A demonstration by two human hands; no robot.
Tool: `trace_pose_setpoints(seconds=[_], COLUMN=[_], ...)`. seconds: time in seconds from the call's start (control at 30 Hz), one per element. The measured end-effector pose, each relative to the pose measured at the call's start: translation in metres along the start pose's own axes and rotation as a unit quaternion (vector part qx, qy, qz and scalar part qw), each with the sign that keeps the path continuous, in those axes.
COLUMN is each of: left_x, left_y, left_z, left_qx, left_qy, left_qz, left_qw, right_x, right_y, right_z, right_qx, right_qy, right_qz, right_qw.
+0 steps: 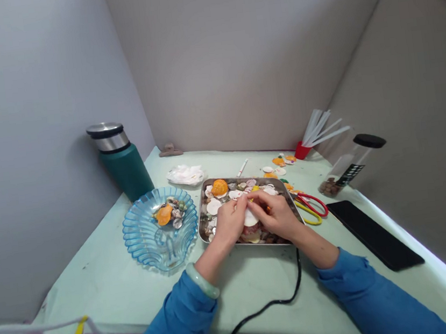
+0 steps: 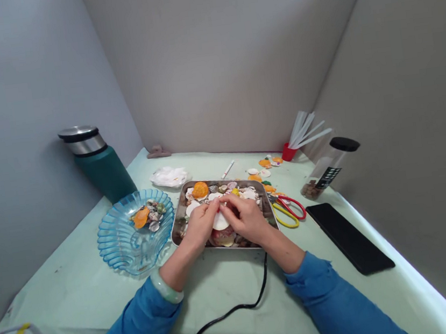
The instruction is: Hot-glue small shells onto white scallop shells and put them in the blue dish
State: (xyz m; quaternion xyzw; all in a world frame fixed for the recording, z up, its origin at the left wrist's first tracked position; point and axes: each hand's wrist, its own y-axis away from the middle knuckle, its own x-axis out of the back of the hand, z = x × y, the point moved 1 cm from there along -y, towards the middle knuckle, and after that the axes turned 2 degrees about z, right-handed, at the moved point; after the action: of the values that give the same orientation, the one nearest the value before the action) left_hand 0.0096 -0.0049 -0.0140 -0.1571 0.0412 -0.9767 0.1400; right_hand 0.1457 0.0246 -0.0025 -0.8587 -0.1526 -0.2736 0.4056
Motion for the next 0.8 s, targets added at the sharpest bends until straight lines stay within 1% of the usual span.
trace_pose_setpoints(seconds=[0.3,0.63,0.8], left_x=[-0.0028,0.0007,-0.0002], left_y=[0.0004,0.0022,0.0022], left_z=[-0.0039,-0.0009,-0.0014], left_qx=[0.037,0.061,0.099], left_qy=[0.062,0.074,0.099], left_qz=[-0.022,-0.034,-0.05], left_qw=[0.997,0.995,0.989], right_x=[-0.0005,0.0021,0.0032], right_y=[0.0008,-0.0016,-0.001], right_z=[0.0028,0.0017,0.0045], right_qx=[-0.005,-0.012,-0.041], right_qy=[-0.006,-0.013,-0.05], right_qz=[-0.004,0.001,0.022], right_qw=[1.0,1.0,0.998])
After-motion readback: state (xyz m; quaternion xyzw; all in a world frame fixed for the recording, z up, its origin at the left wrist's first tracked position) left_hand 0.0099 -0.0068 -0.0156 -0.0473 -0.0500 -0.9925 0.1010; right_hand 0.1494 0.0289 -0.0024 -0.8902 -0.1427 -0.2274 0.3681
